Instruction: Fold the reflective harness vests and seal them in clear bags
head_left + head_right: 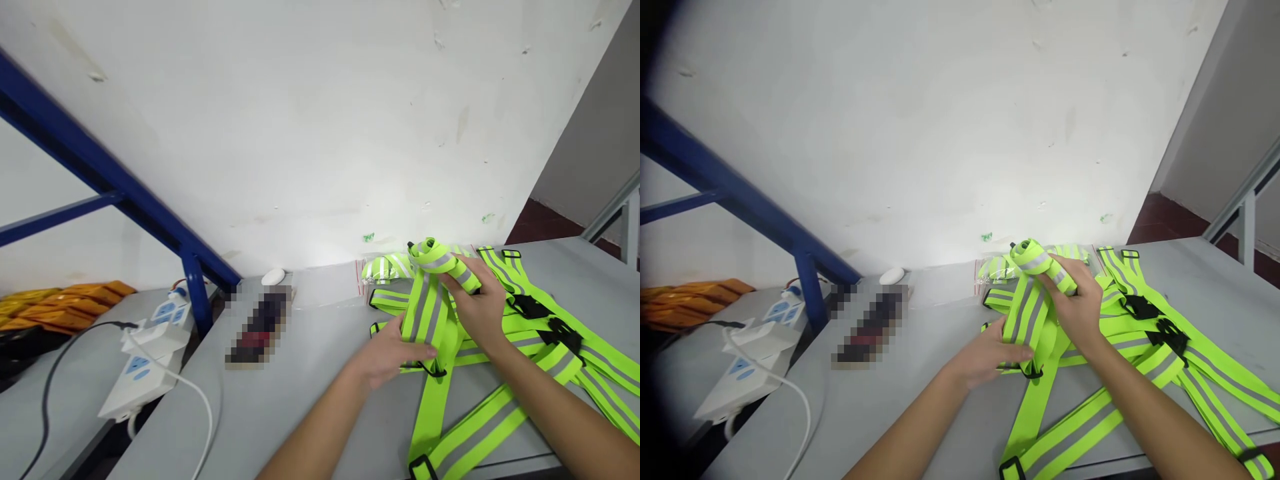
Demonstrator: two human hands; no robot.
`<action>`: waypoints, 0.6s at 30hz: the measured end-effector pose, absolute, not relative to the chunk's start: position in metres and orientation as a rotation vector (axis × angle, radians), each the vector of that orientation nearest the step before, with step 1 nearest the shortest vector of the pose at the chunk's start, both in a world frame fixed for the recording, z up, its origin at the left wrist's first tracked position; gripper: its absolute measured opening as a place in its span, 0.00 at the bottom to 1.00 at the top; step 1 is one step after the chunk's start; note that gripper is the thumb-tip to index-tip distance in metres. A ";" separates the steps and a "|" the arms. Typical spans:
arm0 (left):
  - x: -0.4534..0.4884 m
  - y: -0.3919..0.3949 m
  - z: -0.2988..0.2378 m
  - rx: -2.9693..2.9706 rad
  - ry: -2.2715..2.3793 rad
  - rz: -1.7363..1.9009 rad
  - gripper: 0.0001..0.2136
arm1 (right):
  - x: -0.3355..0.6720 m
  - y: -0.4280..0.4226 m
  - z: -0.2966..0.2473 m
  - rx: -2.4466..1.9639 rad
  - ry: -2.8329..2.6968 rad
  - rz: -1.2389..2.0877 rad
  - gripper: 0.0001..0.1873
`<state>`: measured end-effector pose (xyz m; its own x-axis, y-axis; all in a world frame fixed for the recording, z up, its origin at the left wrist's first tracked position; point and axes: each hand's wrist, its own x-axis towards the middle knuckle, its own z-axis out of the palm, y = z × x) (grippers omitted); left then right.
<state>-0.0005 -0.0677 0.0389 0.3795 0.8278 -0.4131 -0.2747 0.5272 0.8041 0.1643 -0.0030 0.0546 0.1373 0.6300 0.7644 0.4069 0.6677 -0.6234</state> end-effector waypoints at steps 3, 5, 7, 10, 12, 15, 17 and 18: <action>-0.001 -0.064 0.034 0.520 0.879 0.892 0.31 | 0.168 0.002 0.054 -0.980 -1.412 0.212 0.13; 0.001 -0.062 0.031 0.478 0.771 1.012 0.32 | 0.171 0.006 0.054 -1.036 -1.337 0.230 0.14; 0.004 -0.061 0.028 0.506 0.688 1.137 0.35 | 0.175 0.010 0.055 -1.081 -1.255 0.259 0.15; 0.013 -0.062 0.027 0.565 0.827 1.266 0.42 | 0.181 0.016 0.055 -1.135 -1.148 0.290 0.16; 0.020 -0.065 0.027 0.600 1.020 1.288 0.44 | 0.185 0.020 0.054 -1.162 -1.104 0.305 0.17; 0.029 -0.070 0.025 0.647 1.178 1.277 0.48 | 0.186 0.022 0.053 -1.166 -1.095 0.293 0.17; 0.036 -0.073 0.020 0.706 1.228 1.272 0.51 | 0.184 0.021 0.054 -1.154 -1.111 0.269 0.16; 0.040 -0.074 0.018 0.748 1.259 1.297 0.51 | 0.183 0.019 0.055 -1.148 -1.121 0.263 0.16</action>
<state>0.0396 -0.0740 0.0179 -0.1750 0.9530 -0.2474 -0.2760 0.1937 0.9414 0.1827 0.0191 0.0552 0.4710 0.6748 0.5682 0.3523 0.4467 -0.8224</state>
